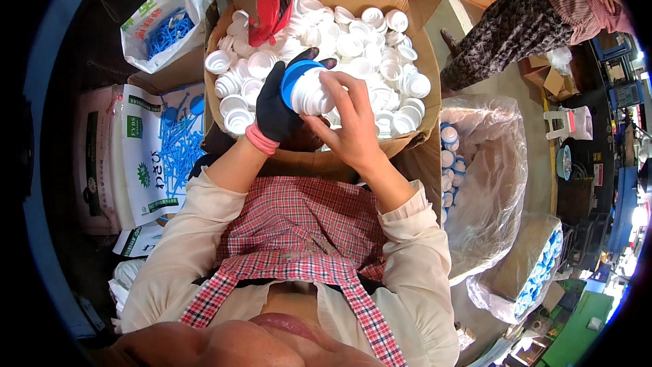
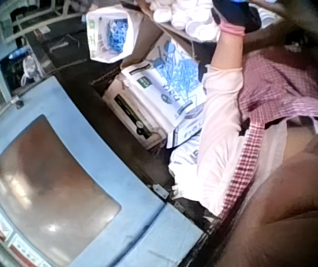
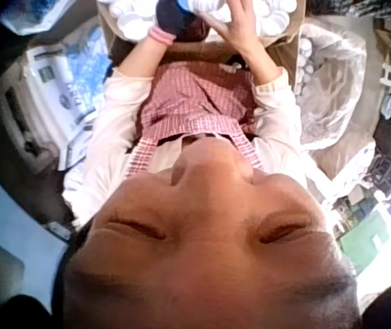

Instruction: The person repeatedly picks white plastic bowls and blue lids from a cardboard box, fits each lid onto a bowl, and places the assembled units into a nearby plastic bag. The person also briefly interacts with a machine control panel. The task continues throughout the clip.

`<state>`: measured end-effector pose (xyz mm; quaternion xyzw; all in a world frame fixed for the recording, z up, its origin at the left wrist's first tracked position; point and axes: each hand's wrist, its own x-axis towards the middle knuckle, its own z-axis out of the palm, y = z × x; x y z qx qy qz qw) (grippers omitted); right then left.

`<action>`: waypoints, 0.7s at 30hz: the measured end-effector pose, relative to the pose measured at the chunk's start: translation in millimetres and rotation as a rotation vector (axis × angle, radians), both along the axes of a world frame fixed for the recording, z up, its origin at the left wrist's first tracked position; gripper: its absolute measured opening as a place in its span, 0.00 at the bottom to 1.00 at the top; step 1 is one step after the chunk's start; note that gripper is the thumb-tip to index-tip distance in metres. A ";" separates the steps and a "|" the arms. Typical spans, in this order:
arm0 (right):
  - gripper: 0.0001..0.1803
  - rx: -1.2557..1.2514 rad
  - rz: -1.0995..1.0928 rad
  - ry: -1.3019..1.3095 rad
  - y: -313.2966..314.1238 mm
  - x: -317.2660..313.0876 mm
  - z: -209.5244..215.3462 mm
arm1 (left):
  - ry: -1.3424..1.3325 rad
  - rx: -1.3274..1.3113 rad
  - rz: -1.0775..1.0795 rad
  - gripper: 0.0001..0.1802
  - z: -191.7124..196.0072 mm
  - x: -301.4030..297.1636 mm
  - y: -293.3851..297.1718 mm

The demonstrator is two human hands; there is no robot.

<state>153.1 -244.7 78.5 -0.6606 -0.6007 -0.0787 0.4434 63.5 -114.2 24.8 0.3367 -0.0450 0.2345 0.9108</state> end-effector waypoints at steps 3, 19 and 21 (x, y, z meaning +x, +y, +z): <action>0.37 -0.006 0.009 0.004 1.5 -1.4 1.8 | 0.089 0.320 0.128 0.31 -3.1 -0.3 0.6; 0.38 -0.038 0.009 -0.029 0.1 -3.2 0.8 | 0.019 0.561 0.284 0.37 4.3 -2.4 3.9; 0.39 -0.060 0.018 -0.024 0.5 -2.9 -1.1 | -0.109 -0.284 -0.124 0.36 2.7 -4.6 -5.0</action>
